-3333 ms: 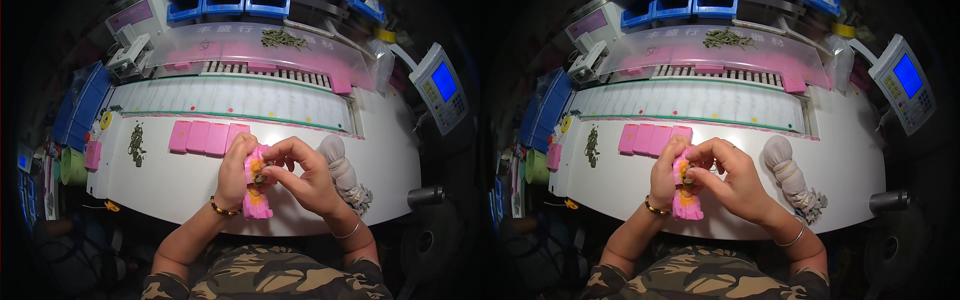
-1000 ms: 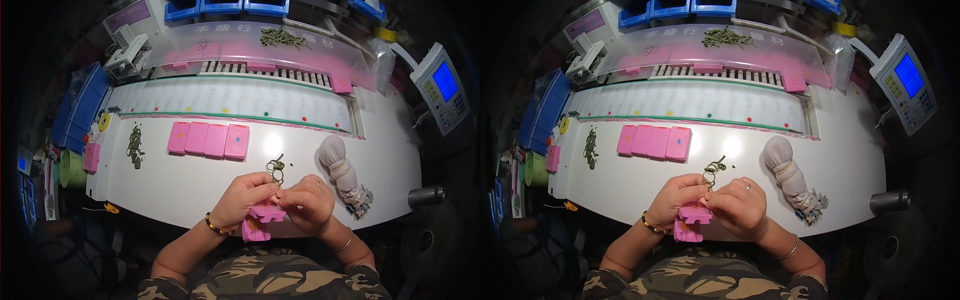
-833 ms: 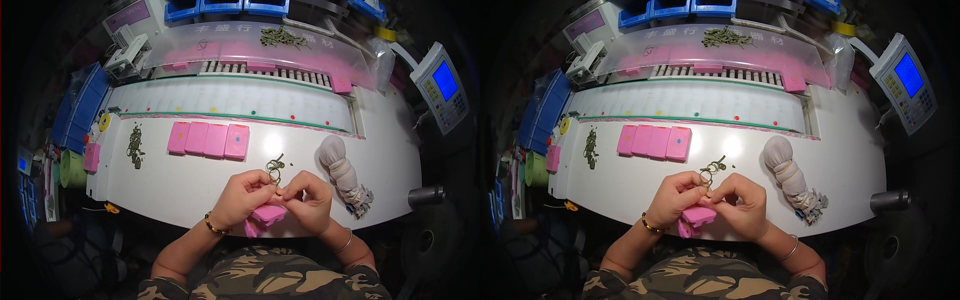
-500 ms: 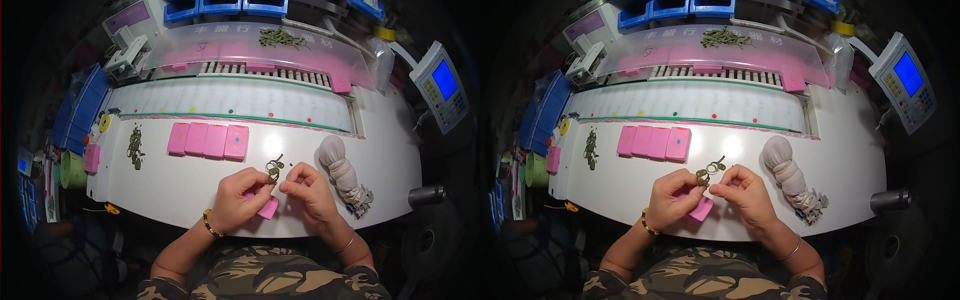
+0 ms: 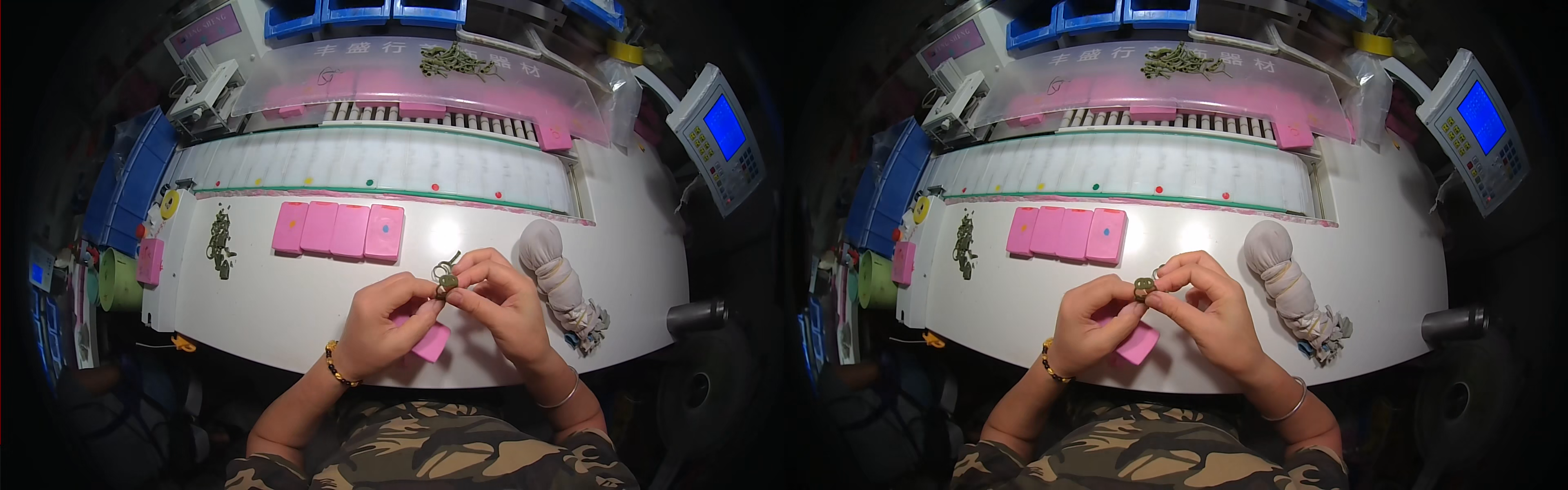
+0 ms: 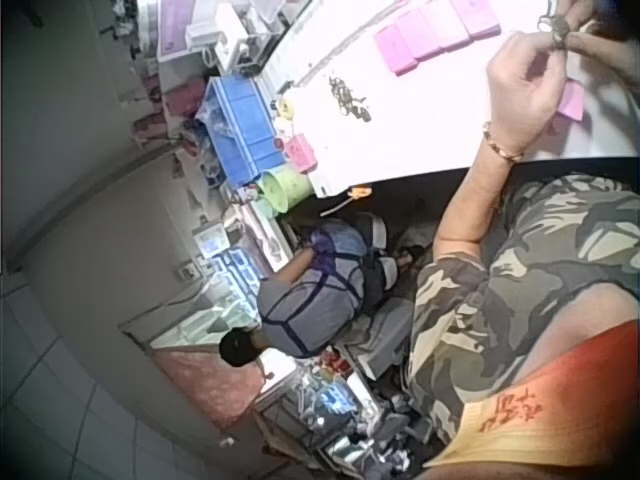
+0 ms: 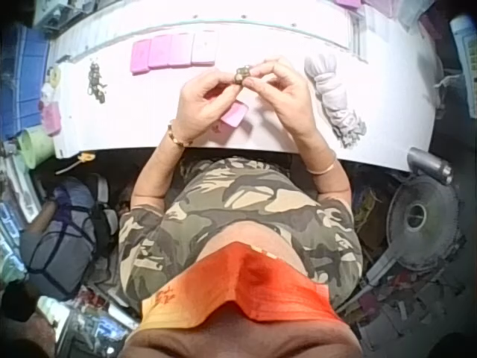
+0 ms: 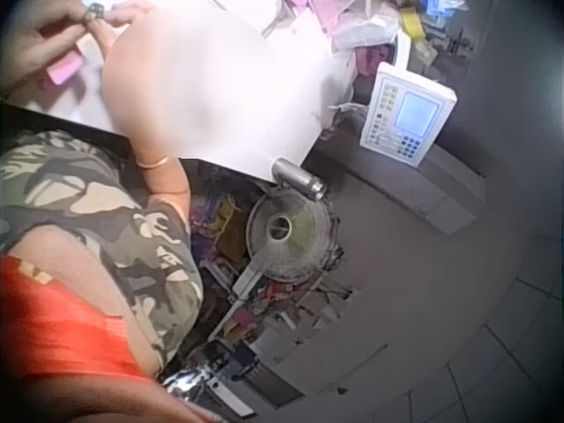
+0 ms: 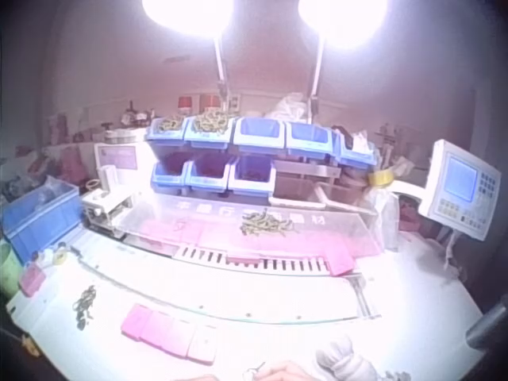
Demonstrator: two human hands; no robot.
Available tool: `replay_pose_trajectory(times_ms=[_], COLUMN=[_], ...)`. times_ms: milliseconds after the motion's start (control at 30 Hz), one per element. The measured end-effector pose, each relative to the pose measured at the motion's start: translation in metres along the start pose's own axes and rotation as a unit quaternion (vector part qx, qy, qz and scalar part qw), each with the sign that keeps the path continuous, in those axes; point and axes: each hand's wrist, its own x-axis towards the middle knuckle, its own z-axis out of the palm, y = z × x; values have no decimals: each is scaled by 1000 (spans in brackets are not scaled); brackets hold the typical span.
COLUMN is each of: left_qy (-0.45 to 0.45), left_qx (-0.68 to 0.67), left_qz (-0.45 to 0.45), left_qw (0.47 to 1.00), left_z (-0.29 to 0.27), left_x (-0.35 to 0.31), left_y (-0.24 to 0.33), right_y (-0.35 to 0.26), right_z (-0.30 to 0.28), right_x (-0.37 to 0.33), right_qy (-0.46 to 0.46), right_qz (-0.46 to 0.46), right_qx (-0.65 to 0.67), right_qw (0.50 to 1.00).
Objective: Insert small decorative metal findings into pink silicone molds.
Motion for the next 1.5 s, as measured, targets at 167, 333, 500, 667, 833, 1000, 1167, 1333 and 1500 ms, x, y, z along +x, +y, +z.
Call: replay_pose_trajectory(times_ms=[167, 333, 500, 667, 833, 1000, 1167, 1333, 1500], left_qy=[-58, -68, -61, -59, -56, -39, -12, -4, -3], left_qx=[-180, -297, -354, -379, -388, -390, -381, -371, -374], left_qz=[-206, -283, -328, -340, -344, -332, -332, -332, -333], left_qw=[960, 909, 874, 858, 853, 858, 863, 867, 866], left_z=[-2, -1, 1, 2, 2, 4, 2, 2, 2], left_x=[-3, -1, -1, -1, -1, -3, -1, -1, -1], left_y=[6, 6, 4, 0, -1, -4, -3, -1, -1], right_y=[2, 2, 4, 4, 4, 6, 1, -6, -5], right_z=[4, 5, 6, 7, 8, 6, 2, 0, 2], right_x=[0, 1, 1, 1, 1, 1, -1, 0, 3], right_qy=[-10, 4, 24, 28, 28, 36, 61, 52, 99], right_qz=[143, 235, 268, 266, 253, 210, 134, 65, -42], right_qx=[177, 236, 247, 249, 255, 179, 84, 11, -108], right_qw=[974, 943, 931, 931, 933, 960, 985, 996, 988])
